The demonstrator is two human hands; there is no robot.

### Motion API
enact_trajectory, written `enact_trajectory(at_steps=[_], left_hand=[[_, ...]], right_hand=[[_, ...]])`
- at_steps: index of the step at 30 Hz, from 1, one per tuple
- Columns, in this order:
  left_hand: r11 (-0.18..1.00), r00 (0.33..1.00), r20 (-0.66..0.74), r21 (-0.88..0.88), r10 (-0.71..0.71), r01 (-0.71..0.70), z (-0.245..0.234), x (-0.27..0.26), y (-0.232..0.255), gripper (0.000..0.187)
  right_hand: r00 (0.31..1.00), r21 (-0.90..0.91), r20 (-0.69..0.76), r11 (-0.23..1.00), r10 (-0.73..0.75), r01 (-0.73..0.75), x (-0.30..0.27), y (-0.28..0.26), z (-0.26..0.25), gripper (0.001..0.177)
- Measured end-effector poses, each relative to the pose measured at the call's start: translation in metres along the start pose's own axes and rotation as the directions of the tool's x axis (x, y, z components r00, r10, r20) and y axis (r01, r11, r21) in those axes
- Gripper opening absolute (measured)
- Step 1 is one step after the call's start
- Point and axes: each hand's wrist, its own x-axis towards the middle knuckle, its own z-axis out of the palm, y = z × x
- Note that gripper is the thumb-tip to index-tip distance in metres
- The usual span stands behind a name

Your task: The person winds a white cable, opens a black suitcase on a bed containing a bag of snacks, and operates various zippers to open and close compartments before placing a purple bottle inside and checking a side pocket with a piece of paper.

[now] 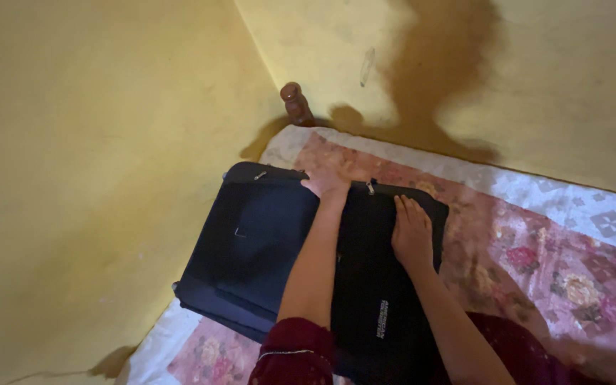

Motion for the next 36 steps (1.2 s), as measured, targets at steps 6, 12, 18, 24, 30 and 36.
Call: enact_trajectory(at_steps=[6, 12, 18, 24, 30, 36], left_hand=[[0.998, 0.998, -0.021, 0.006, -0.063, 0.063, -0.032, -0.018, -0.004, 0.078], [0.978, 0.982, -0.175, 0.206, 0.065, -0.028, -0.029, -0.014, -0.034, 0.041], [0.978, 0.983, -0.184, 0.207, 0.008, 0.031, -0.047, -0.01, -0.061, 0.03], [0.962, 0.923, -0.371, 0.275, 0.105, 0.001, -0.052, 0.004, -0.106, 0.03], [0.951, 0.908, -0.418, 0.287, 0.018, 0.113, -0.067, 0.021, -0.15, 0.032], [0.968, 0.86, -0.465, 0.022, -0.21, 0.248, -0.068, 0.031, -0.167, 0.025]], right_hand=[[1.0, 0.022, 0.006, 1.0, 0.008, -0.009, 0.002, -0.002, -0.004, 0.048], [1.0, 0.032, 0.002, 0.999, 0.011, -0.011, 0.003, -0.007, -0.007, 0.048], [1.0, -0.003, 0.013, 1.0, -0.003, 0.003, 0.0, -0.001, -0.005, 0.049], [1.0, 0.0, -0.001, 1.0, -0.001, 0.001, -0.002, -0.002, -0.004, 0.047], [1.0, -0.004, 0.003, 1.0, 0.013, -0.013, -0.001, -0.002, -0.001, 0.047], [1.0, -0.033, 0.003, 0.999, -0.011, 0.011, -0.001, 0.001, 0.001, 0.05]])
